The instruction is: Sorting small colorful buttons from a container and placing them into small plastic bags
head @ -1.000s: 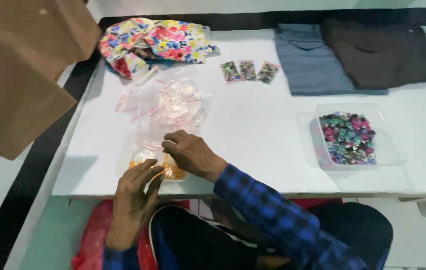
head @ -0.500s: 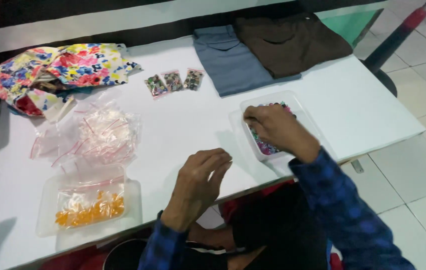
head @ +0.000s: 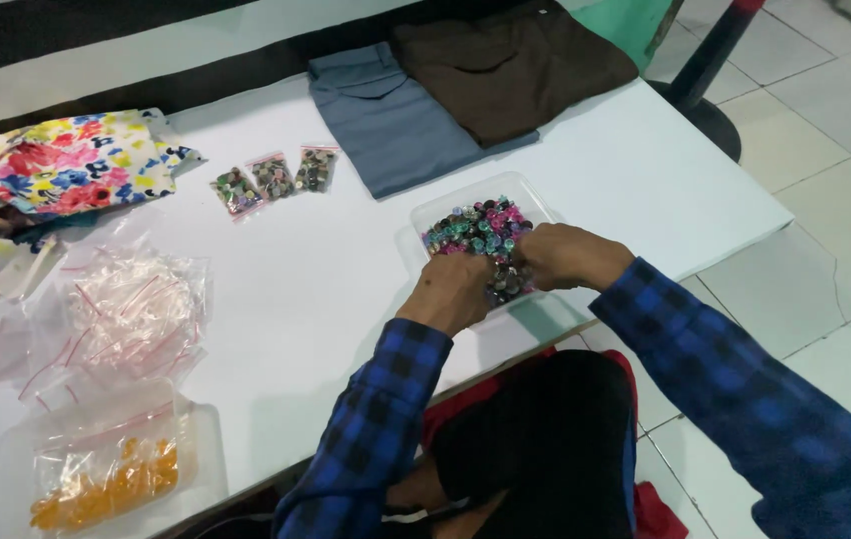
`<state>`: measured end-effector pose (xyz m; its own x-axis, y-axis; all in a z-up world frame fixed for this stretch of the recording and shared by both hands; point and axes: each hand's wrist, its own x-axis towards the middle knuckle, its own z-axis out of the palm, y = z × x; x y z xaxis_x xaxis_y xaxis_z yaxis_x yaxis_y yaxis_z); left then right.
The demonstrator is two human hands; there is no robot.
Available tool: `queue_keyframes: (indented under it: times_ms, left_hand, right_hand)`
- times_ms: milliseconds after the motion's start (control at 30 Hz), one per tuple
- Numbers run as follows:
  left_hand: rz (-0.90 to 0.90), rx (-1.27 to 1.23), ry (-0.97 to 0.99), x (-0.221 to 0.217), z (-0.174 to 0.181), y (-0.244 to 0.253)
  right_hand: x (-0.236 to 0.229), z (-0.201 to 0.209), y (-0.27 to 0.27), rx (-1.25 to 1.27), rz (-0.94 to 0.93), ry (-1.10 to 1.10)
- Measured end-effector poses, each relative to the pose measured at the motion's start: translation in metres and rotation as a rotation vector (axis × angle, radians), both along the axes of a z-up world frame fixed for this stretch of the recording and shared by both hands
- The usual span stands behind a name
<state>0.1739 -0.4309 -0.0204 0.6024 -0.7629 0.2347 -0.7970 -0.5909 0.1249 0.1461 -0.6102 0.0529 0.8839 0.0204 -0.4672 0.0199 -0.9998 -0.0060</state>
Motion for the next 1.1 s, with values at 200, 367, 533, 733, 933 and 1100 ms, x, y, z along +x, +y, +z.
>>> queue_keyframes:
  times_ms: [200, 367, 533, 733, 933, 1100]
  left_hand:
    - [0.054, -0.024, 0.194, -0.01, 0.029, 0.008]
    - [0.078, -0.035, 0.29, -0.023, 0.055, 0.009]
    - [0.101, -0.028, 0.436, -0.03, 0.087, 0.011]
    - [0.113, -0.015, 0.461, -0.013, 0.062, 0.005]
    - [0.096, -0.136, 0.448, -0.008, 0.062, 0.011]
    - [0.148, -0.256, 0.372, -0.015, 0.064, 0.012]
  right_hand:
    - [-0.023, 0.04, 0.009, 0.356, -0.145, -0.012]
    - [-0.018, 0.028, 0.009, 0.491, -0.139, -0.053]
    - [0.003, -0.02, -0.014, 0.742, -0.323, -0.036]
    - [-0.028, 0.052, 0.024, 1.08, -0.595, 0.022]
    - [-0.013, 0.022, 0.002, 1.41, -0.695, 0.105]
    - [-0.023, 0.039, 0.013, 1.457, -0.639, -0.009]
